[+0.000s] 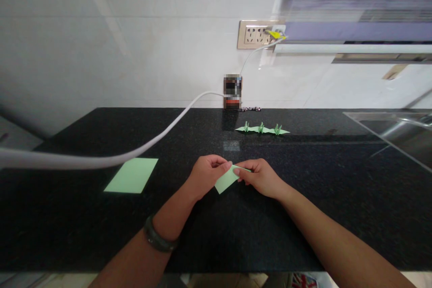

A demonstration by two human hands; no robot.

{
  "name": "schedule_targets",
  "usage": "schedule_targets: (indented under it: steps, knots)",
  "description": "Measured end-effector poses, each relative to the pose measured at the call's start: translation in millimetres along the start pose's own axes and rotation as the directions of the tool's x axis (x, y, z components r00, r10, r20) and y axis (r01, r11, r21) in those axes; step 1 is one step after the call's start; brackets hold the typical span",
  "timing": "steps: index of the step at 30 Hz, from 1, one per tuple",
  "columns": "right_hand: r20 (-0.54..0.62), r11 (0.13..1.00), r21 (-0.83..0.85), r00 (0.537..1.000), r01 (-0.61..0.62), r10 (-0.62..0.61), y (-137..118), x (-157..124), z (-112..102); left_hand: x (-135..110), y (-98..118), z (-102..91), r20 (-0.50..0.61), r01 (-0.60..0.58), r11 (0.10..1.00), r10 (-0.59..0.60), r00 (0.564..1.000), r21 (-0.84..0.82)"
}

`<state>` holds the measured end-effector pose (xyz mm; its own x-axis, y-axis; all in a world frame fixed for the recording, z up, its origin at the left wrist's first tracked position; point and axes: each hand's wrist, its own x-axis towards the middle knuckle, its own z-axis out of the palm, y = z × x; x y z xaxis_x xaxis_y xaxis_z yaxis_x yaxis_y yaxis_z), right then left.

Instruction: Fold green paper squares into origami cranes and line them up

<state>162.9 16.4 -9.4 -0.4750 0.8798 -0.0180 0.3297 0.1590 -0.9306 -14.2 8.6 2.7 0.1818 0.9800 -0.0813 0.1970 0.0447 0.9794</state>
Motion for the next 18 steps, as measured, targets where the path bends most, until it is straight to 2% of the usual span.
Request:
schedule_targets:
  steps: [4,8,13,18]
  knots:
    - [0.005,1.000,-0.011,1.000,0.009,-0.009,-2.4,-0.1,0.8,0.8,-2.0,-0.7,-0.014,-0.042,0.996,0.044,0.999,0.073]
    - [-0.032,0.996,-0.070,0.998,0.049,-0.052,-4.5,0.0,1.6,0.8,-3.2,1.0,-0.008,-0.028,0.992,0.029,1.000,0.121]
    - [-0.038,0.996,-0.061,0.997,0.068,-0.070,-2.8,0.3,-0.1,-1.7,-4.5,5.2,0.051,0.037,0.999,-0.038,0.998,0.022]
    - [-0.032,0.994,-0.072,0.996,0.083,-0.086,-3.6,-0.1,-1.3,-3.9,-3.2,8.3,0.058,0.077,0.993,-0.072,0.996,-0.086]
